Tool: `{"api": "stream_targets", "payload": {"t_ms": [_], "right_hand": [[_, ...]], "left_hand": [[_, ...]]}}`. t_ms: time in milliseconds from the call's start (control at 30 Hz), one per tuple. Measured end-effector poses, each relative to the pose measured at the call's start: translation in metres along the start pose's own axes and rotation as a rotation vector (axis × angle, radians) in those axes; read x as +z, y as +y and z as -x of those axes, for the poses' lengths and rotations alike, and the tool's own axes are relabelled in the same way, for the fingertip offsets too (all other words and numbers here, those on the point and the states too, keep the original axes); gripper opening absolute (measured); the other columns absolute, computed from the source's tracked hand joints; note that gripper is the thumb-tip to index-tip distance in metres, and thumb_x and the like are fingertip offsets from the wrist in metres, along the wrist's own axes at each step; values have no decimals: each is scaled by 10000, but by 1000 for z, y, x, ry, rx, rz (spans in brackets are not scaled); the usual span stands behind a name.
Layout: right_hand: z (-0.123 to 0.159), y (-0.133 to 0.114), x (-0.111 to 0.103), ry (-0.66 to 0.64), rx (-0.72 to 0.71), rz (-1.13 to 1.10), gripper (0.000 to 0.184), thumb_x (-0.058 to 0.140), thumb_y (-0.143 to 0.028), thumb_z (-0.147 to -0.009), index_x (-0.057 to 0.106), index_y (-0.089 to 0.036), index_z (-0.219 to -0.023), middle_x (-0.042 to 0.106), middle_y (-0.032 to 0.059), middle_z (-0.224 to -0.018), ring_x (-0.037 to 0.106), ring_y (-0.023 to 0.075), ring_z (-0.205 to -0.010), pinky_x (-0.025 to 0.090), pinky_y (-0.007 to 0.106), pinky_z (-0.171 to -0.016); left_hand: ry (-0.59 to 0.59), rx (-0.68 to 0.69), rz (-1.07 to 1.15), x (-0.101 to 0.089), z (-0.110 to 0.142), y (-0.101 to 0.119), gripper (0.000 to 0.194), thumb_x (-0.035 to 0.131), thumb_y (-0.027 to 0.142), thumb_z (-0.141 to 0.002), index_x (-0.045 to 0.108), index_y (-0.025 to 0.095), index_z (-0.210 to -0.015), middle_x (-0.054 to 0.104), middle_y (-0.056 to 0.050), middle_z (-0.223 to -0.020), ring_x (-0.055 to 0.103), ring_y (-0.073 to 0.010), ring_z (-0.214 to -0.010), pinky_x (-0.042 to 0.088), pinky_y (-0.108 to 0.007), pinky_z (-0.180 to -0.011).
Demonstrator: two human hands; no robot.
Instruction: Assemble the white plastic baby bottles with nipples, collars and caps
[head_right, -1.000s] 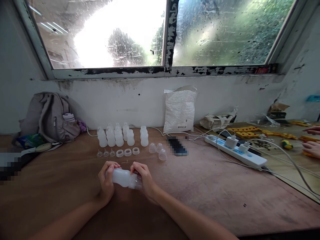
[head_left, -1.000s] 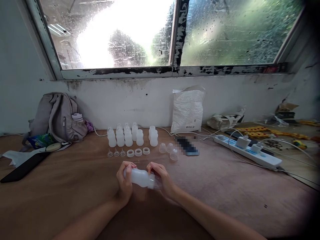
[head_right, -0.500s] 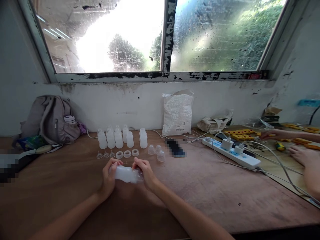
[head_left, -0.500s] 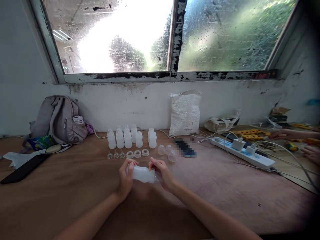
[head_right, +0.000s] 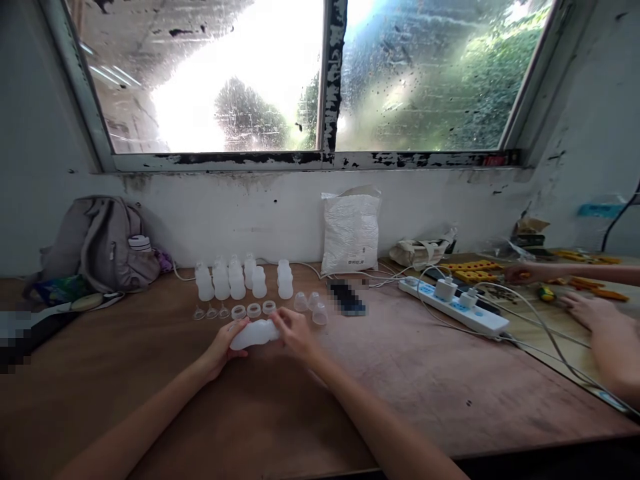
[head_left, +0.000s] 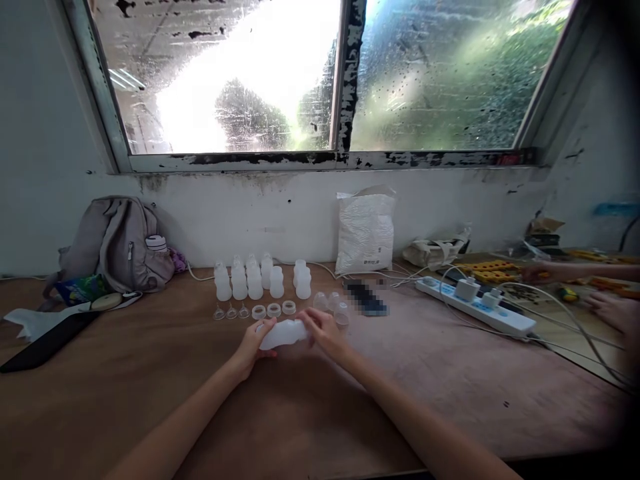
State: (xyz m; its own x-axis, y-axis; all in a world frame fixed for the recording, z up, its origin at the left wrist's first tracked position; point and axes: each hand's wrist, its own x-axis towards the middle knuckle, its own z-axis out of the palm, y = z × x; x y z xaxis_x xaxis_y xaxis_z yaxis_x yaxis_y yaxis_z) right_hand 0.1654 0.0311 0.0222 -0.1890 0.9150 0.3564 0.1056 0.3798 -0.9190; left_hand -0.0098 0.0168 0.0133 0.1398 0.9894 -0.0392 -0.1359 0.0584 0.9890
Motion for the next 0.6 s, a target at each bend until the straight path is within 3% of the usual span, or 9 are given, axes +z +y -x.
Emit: {"api": "stream_targets", "payload": {"t_ms": [67, 133, 233, 367, 433, 533, 600], "right_hand": [[8, -2, 7, -19, -140, 151, 228, 543, -396, -720, 632, -188, -746, 590, 22, -681, 483, 141, -587, 337, 252, -534], [15, -2, 14, 18, -221, 225, 178, 545, -352, -730, 635, -201, -761, 604, 26, -699, 488, 147, -608, 344, 263, -571], [19, -1, 21, 102, -199, 232, 187, 533, -345, -740, 631, -192, -695, 591, 22, -638, 471, 136, -562, 346, 262, -553], [12, -1, 23, 155, -16, 86, 285, 531, -410, -726, 600, -160, -608, 551, 18, -568, 461, 118, -495, 332, 235, -441], [4, -2, 18, 145, 147, -3, 320, 523, -457, -716, 582, -154, -632, 528, 5, -539, 421, 90, -395, 274, 216, -341], [-11, -5, 4, 67, 450, -193, 341, 503, -499, -713, 555, -164, -744, 498, -24, -501, 374, 70, -300, 198, 192, -253], [-19, -10, -6, -23, 569, -380, 303, 515, -457, -720, 545, -160, -777, 514, -21, -533, 439, 76, -350, 287, 175, -276]], "left_hand": [[81, 46, -52, 0, 0, -3, 320, 527, 461, -692, 560, 152, -770, 538, -26, -680, 520, -135, -587, 406, -190, -372], [219, 219, -163, 2, 3, -7, 279, 515, 430, -707, 518, 153, -672, 498, 4, -611, 493, -122, -559, 388, -192, -412], [378, 514, -332, 7, 11, -10, 249, 481, 363, -747, 461, 161, -604, 470, 27, -578, 470, -110, -563, 386, -206, -521], [400, 657, -520, 11, 19, -9, 175, 440, 302, -775, 466, 174, -658, 494, 24, -596, 486, -117, -554, 387, -218, -539], [330, 747, -628, 9, 18, -7, 94, 469, 271, -761, 477, 178, -754, 534, 5, -681, 523, -129, -617, 416, -233, -589], [182, 921, -770, 0, 10, -6, 179, 529, 235, -728, 453, 186, -881, 541, -39, -866, 549, -155, -788, 442, -266, -700], [143, 1015, -846, -8, 2, -7, 221, 547, 220, -721, 436, 193, -910, 520, -54, -929, 543, -165, -852, 447, -283, -734]]}}
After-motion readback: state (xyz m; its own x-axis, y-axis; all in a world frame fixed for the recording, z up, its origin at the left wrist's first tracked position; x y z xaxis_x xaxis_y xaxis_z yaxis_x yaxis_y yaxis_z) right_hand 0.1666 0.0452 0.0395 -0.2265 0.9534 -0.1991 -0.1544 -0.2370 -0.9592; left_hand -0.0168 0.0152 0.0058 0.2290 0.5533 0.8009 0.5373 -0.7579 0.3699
